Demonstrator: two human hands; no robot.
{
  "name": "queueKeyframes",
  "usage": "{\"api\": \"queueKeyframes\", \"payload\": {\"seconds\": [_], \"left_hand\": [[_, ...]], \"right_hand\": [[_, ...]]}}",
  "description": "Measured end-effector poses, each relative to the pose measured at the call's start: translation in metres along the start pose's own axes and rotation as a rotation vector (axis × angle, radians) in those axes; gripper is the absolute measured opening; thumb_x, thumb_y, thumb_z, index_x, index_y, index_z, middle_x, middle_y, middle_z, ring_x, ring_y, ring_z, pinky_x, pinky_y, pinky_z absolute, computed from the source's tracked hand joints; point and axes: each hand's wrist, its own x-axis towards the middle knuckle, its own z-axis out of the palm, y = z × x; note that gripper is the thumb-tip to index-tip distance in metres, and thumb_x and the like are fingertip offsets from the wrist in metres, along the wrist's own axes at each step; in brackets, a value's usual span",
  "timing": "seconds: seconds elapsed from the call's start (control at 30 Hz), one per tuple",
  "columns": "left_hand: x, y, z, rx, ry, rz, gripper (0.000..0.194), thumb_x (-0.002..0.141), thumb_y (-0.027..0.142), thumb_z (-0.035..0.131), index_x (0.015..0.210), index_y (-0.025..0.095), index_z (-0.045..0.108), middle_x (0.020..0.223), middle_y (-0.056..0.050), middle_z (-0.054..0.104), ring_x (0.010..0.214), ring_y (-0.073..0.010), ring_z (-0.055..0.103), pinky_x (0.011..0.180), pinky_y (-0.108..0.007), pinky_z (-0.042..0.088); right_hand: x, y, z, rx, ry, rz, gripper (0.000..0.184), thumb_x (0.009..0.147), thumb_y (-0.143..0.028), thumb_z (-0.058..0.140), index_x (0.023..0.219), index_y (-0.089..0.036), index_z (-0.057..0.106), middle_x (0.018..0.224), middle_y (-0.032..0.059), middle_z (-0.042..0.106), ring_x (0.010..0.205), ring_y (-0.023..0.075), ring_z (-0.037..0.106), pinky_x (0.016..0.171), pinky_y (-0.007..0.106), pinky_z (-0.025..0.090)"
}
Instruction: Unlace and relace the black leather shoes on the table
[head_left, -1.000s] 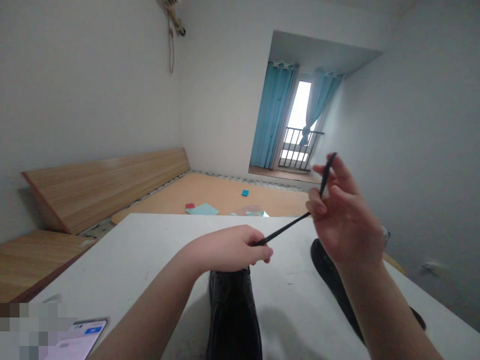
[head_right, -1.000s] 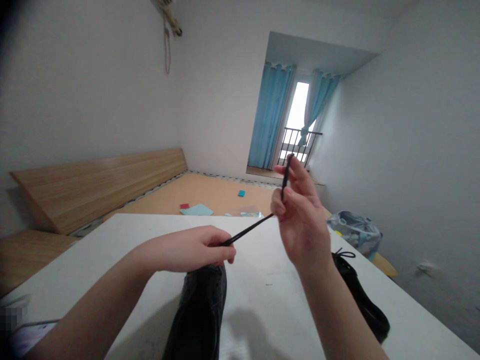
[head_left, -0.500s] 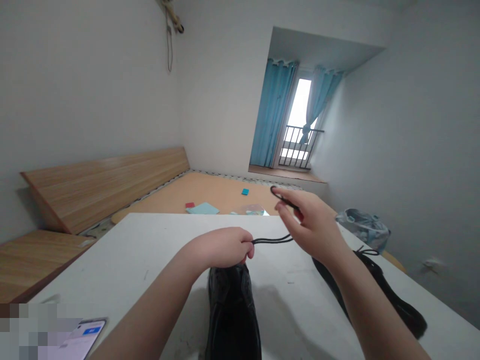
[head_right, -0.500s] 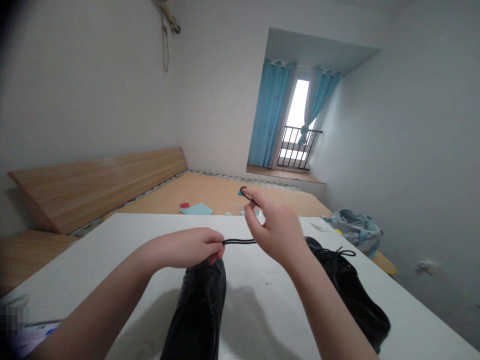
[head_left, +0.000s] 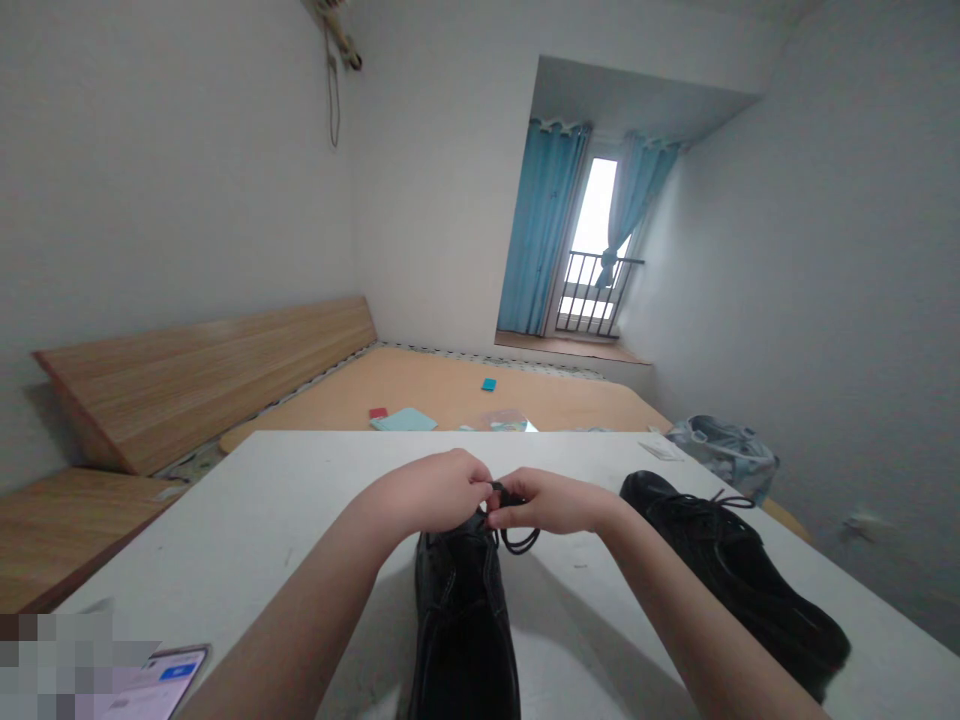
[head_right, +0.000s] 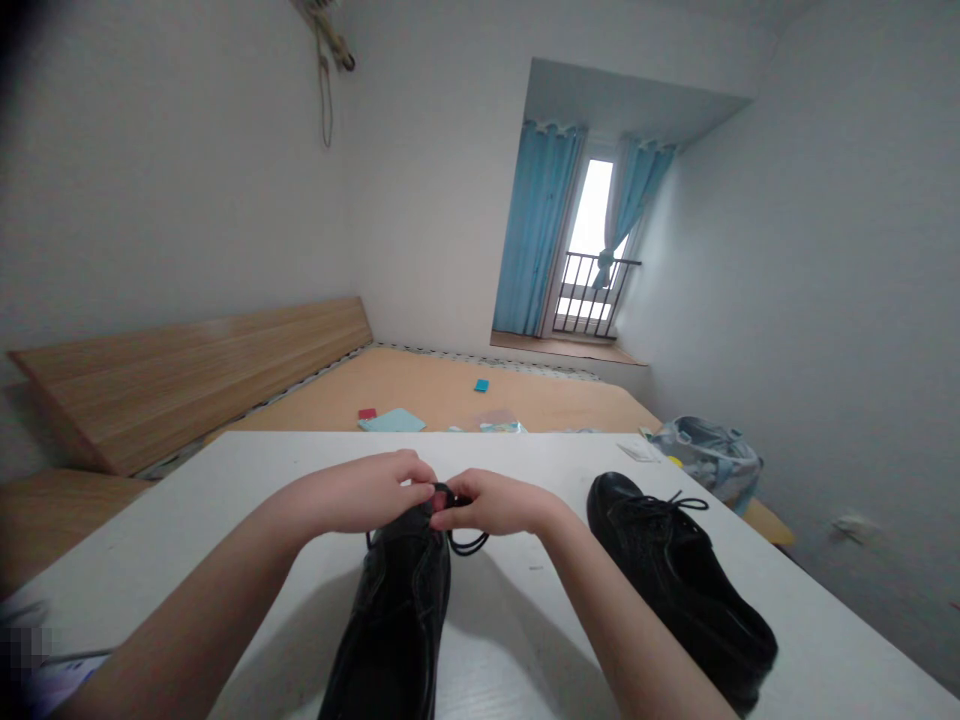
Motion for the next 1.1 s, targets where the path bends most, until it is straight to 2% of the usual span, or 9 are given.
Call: {"api": "queueKeyframes", "payload": {"seconds": [0.13,0.33,0.43,0.53,0.67,0.83,0.93,1.0,1.1], "left_hand": [[-0.001,-0.002,-0.002,0.045,0.007,-0.059,0.029,0.077,0.030,0.042,0.067,0.018,0.066,0.060,-0.003,0.060,0.053,-0.0155,0.047,0.047,-0.025,0.029],[-0.002,-0.003,-0.003,0.120,0.059,-0.174,0.027,0.075,0.027,0.047,0.064,0.016,0.069,0.066,-0.009,0.067,0.057,-0.0188,0.053,0.051,-0.027,0.031],[-0.003,-0.005,-0.006,0.142,0.119,-0.228,0.028,0.075,0.023,0.047,0.075,0.015,0.073,0.079,-0.015,0.072,0.067,-0.0243,0.060,0.056,-0.030,0.036],[-0.004,-0.008,-0.012,0.132,0.194,-0.246,0.031,0.077,0.024,0.045,0.086,0.016,0.074,0.088,-0.015,0.072,0.076,-0.0274,0.062,0.060,-0.031,0.037],[-0.008,-0.002,-0.018,0.046,0.254,-0.111,0.035,0.086,0.032,0.038,0.087,0.021,0.071,0.083,-0.006,0.071,0.076,-0.0220,0.062,0.063,-0.029,0.040],[-0.013,0.015,-0.018,-0.155,0.569,0.219,0.036,0.091,0.035,0.038,0.088,0.022,0.072,0.111,-0.005,0.063,0.109,-0.0226,0.052,0.095,-0.032,0.037],[-0.014,0.020,-0.018,-0.300,0.542,0.345,0.035,0.091,0.036,0.042,0.082,0.021,0.072,0.114,-0.005,0.063,0.112,-0.0219,0.051,0.100,-0.032,0.035],[-0.015,0.021,-0.018,-0.334,0.526,0.390,0.034,0.091,0.037,0.042,0.086,0.021,0.072,0.113,-0.004,0.064,0.111,-0.0218,0.052,0.100,-0.032,0.036],[-0.023,0.019,-0.019,-0.276,0.454,0.308,0.035,0.090,0.044,0.041,0.102,0.022,0.066,0.112,-0.004,0.063,0.107,-0.0222,0.055,0.093,-0.034,0.041]], "right_hand": [[-0.004,0.005,-0.007,-0.032,0.022,0.056,0.017,0.082,-0.031,0.060,0.083,-0.015,0.064,0.072,-0.0029,0.054,0.069,0.0124,0.047,0.064,0.023,0.037],[-0.014,0.010,-0.020,-0.045,0.131,0.188,0.016,0.080,-0.030,0.061,0.075,-0.014,0.065,0.063,-0.0014,0.054,0.059,0.0124,0.043,0.054,0.024,0.030],[-0.017,0.005,-0.024,0.047,0.215,0.142,0.024,0.083,-0.037,0.059,0.076,-0.015,0.063,0.062,-0.0028,0.049,0.058,0.0113,0.037,0.052,0.024,0.027],[-0.014,-0.006,-0.018,0.216,0.238,0.056,0.029,0.084,-0.045,0.059,0.085,-0.016,0.062,0.072,-0.0010,0.054,0.059,0.0105,0.035,0.052,0.023,0.027],[-0.006,-0.021,-0.001,0.493,0.248,-0.060,0.033,0.083,-0.049,0.057,0.094,-0.019,0.055,0.094,0.0039,0.058,0.061,0.0095,0.036,0.054,0.022,0.029],[-0.002,-0.032,0.006,0.712,0.346,-0.166,0.037,0.085,-0.059,0.036,0.094,-0.024,0.043,0.087,0.0029,0.050,0.059,0.0114,0.035,0.050,0.024,0.027],[-0.008,-0.037,0.003,0.713,0.361,-0.178,0.036,0.084,-0.059,0.030,0.090,-0.025,0.039,0.069,-0.0026,0.039,0.053,0.0119,0.026,0.048,0.024,0.024],[-0.014,-0.041,-0.001,0.658,0.342,-0.149,0.036,0.085,-0.060,0.026,0.088,-0.025,0.037,0.060,-0.0059,0.027,0.051,0.0127,0.022,0.048,0.025,0.024],[-0.024,-0.041,-0.010,0.482,0.291,-0.041,0.038,0.086,-0.061,0.029,0.087,-0.024,0.039,0.057,-0.0076,0.024,0.051,0.0123,0.023,0.049,0.024,0.025]]}}
